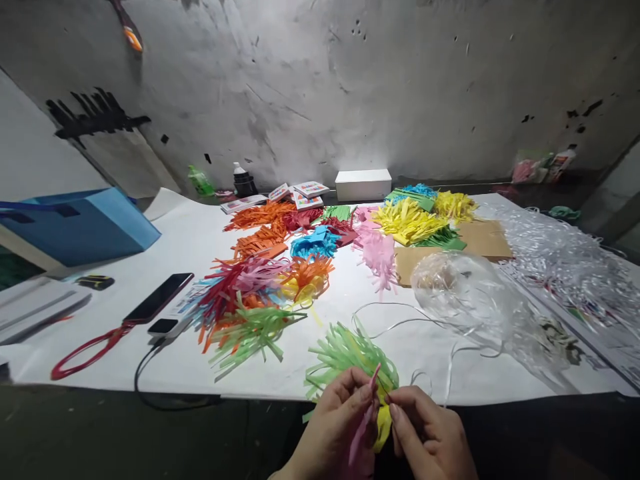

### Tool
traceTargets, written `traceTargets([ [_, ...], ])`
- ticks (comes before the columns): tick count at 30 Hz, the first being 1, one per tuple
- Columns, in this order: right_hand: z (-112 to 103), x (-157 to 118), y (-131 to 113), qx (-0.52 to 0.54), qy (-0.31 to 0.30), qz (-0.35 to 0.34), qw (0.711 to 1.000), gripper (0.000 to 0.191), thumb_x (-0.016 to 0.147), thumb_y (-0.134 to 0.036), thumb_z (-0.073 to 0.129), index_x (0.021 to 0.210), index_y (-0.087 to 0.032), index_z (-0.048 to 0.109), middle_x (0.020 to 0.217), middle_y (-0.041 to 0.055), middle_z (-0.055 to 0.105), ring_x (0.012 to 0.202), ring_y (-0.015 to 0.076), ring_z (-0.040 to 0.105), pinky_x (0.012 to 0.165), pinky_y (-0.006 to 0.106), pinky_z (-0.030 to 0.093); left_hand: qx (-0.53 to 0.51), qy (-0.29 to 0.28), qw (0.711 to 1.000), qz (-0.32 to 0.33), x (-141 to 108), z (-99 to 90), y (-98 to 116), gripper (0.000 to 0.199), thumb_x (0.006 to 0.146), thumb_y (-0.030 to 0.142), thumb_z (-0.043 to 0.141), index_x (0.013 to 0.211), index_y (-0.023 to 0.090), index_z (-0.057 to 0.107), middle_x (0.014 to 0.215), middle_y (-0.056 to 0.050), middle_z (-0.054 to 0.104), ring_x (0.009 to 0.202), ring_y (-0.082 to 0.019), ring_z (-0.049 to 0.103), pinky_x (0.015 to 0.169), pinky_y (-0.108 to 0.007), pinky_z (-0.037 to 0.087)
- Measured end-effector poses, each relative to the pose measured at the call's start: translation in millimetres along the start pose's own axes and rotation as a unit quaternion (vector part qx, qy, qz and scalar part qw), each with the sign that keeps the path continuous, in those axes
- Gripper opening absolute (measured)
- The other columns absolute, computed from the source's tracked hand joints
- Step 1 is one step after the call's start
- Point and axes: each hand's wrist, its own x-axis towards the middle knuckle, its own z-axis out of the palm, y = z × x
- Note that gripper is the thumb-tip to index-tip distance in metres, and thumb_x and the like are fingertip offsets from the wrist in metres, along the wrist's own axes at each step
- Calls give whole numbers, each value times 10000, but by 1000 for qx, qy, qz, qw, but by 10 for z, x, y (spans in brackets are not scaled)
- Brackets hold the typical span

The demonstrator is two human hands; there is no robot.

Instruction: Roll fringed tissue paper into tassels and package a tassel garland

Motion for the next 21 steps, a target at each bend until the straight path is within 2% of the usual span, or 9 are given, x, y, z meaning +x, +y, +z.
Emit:
traceTargets([
  [3, -10, 7, 12, 15, 5, 11, 1000, 377, 910, -542, 553, 822, -202, 691, 499, -33, 473, 417, 104, 424, 380, 211, 230, 29, 22, 999, 22, 19, -24, -2, 323, 778, 363, 831, 760, 164, 577, 574, 47, 561, 462, -48, 449, 481, -158, 348],
  [5, -5, 12, 13, 41, 14, 21, 999, 379, 912, -544, 557, 822, -200, 689, 501, -31, 497, 430, 104, 448, 416, 200, 313, 87, 50, 992, 78, 28, -70, -25, 266, 787, 339, 824, 793, 164, 624, 648, 26, 597, 545, -71, 510, 538, -171, 402],
  [7, 5, 27, 5, 73, 31, 39, 996, 370, 912, -543, 568, 922, -198, 701, 535, -24, 551, 452, 113, 497, 448, 195, 383, 185, 61, 965, 174, 29, -124, -53, 184, 813, 303, 800, 819, 170, 674, 760, -10, 641, 679, -114, 589, 638, -202, 467],
  [10, 9, 82, -20, 80, 23, 34, 996, 355, 918, -525, 571, 1007, -205, 697, 611, -11, 601, 508, 127, 561, 443, 186, 410, 290, 10, 919, 268, 16, -171, -72, 108, 859, 278, 746, 826, 184, 705, 852, -49, 665, 784, -163, 633, 712, -243, 502],
  [12, -8, 129, -32, 50, 4, -9, 999, 313, 935, -497, 551, 890, -221, 692, 631, -9, 601, 551, 130, 577, 502, 188, 445, 291, -25, 927, 236, -1, -163, -52, 134, 876, 320, 725, 867, 186, 714, 847, -57, 667, 762, -168, 630, 692, -254, 504],
  [14, -34, 162, -30, 32, -10, -45, 998, 320, 946, -476, 537, 791, -229, 670, 644, -5, 605, 593, 136, 596, 577, 196, 474, 267, -34, 951, 151, -21, -141, -12, 225, 870, 396, 725, 909, 175, 726, 821, -59, 670, 744, -168, 622, 686, -259, 500],
  [17, -55, 155, -2, 50, -9, -21, 998, 272, 942, -473, 556, 929, -237, 691, 666, -9, 628, 592, 133, 606, 525, 183, 454, 240, -9, 969, 59, -42, -146, 38, 289, 818, 436, 776, 850, 153, 722, 767, -42, 661, 719, -147, 595, 691, -243, 477],
  [19, -45, 112, 19, 60, 6, 20, 998, 298, 930, -492, 575, 1020, -227, 677, 659, -11, 630, 551, 128, 593, 444, 173, 408, 221, 27, 973, 68, -44, -187, 43, 285, 779, 415, 818, 805, 156, 700, 754, -21, 645, 713, -131, 571, 689, -225, 459],
  [21, -20, 53, 35, 45, 18, 36, 998, 328, 919, -522, 578, 970, -214, 679, 617, -10, 611, 505, 126, 572, 403, 175, 375, 208, 57, 972, 97, -39, -235, 28, 278, 763, 400, 834, 801, 166, 688, 754, -7, 631, 715, -125, 554, 684, -217, 450],
])
